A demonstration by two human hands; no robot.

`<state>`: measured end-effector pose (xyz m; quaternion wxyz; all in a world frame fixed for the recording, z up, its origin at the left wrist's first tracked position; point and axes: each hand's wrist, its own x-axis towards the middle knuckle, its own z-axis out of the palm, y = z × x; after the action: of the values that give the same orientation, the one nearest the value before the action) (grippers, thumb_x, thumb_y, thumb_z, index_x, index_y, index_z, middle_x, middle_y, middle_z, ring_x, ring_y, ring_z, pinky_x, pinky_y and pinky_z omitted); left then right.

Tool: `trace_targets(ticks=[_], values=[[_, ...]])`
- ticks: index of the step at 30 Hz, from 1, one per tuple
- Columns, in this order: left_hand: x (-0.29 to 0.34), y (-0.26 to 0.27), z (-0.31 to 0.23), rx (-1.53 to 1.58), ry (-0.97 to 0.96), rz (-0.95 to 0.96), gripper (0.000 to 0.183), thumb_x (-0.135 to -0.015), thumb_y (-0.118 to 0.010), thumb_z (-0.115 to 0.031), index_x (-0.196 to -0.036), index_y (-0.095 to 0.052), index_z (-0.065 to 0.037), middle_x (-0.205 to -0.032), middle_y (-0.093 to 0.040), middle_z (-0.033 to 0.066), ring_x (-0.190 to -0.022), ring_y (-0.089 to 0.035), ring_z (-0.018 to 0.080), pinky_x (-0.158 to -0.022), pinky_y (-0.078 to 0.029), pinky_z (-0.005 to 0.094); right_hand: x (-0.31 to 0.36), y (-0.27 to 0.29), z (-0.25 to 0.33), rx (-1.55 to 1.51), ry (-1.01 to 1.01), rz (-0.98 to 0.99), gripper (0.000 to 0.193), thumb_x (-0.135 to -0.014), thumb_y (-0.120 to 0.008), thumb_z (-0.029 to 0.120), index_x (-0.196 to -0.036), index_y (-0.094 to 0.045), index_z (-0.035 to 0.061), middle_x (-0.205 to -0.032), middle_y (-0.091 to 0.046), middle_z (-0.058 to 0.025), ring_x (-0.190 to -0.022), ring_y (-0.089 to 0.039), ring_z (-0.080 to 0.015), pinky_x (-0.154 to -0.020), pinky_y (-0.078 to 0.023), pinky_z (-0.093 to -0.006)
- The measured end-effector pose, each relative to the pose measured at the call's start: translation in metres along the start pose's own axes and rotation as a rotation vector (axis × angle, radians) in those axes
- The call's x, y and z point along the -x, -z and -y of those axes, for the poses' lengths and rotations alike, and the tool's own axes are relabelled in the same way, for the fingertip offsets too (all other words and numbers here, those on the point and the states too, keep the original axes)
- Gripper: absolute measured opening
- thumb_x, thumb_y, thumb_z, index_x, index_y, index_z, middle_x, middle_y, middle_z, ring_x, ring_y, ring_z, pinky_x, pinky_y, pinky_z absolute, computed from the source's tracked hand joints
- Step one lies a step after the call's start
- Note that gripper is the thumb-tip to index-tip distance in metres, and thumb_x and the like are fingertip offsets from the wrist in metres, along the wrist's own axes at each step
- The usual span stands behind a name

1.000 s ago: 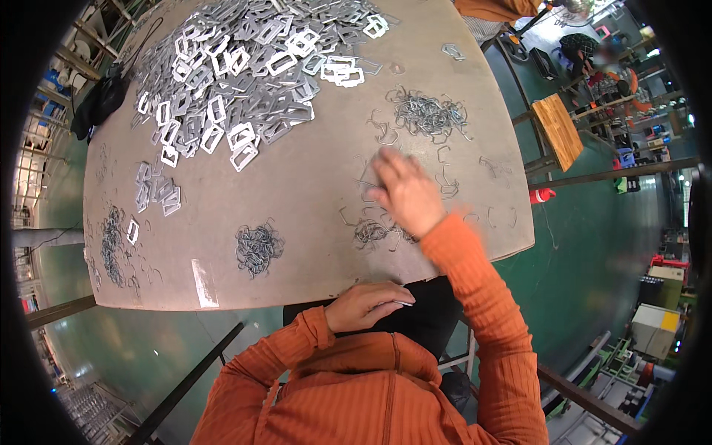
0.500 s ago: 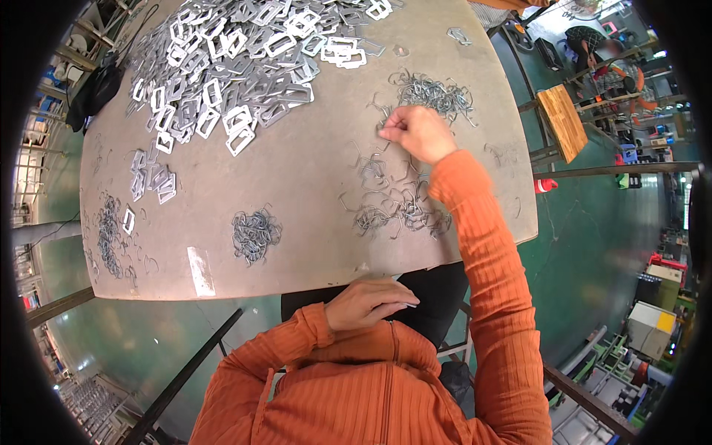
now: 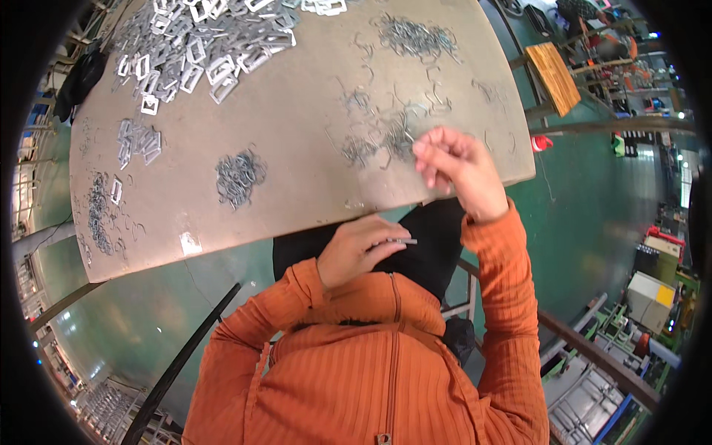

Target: The person picks up metal plates and small wire hooks from a table, slides a hook into each plate, and hangs the assembled units onto a vertical rack.

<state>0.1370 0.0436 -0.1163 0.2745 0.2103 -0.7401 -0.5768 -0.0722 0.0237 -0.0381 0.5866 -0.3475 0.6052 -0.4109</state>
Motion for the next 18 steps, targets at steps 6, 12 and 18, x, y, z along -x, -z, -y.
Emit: trace_targets(ticks=[6, 12, 18], values=[[0.004, -0.009, -0.004, -0.035, -0.037, -0.085, 0.022, -0.080, -0.066, -0.004, -0.102, -0.065, -0.003, -0.097, -0.066, 0.0113, -0.087, -0.063, 0.0254, -0.075, -0.051, 0.0326, 0.097, -0.029, -0.037, -0.260, -0.067, -0.067, 0.011, -0.090, -0.057, 0.008, -0.095, -0.055, -0.0025, -0.082, -0.066, -0.0114, -0.069, -0.067, -0.0182, -0.056, -0.053, -0.0241], [0.009, -0.013, -0.009, -0.059, -0.047, -0.117, 0.024, -0.080, -0.065, -0.001, -0.104, -0.065, -0.002, -0.099, -0.067, 0.0127, -0.088, -0.064, 0.0260, -0.075, -0.051, 0.0314, 0.116, -0.046, -0.057, -0.243, -0.073, -0.227, 0.010, -0.090, -0.057, 0.006, -0.096, -0.055, -0.0026, -0.083, -0.066, -0.0122, -0.071, -0.067, -0.0186, -0.061, -0.054, -0.0252], [0.014, -0.014, -0.011, -0.008, -0.012, -0.142, 0.025, -0.080, -0.065, -0.001, -0.105, -0.065, -0.001, -0.100, -0.067, 0.0131, -0.090, -0.064, 0.0262, -0.077, -0.052, 0.0321, 0.114, -0.053, -0.062, -0.309, -0.038, -0.269, 0.011, -0.091, -0.057, 0.006, -0.096, -0.054, -0.0033, -0.086, -0.067, -0.0141, -0.073, -0.067, -0.0186, -0.065, -0.054, -0.0265]])
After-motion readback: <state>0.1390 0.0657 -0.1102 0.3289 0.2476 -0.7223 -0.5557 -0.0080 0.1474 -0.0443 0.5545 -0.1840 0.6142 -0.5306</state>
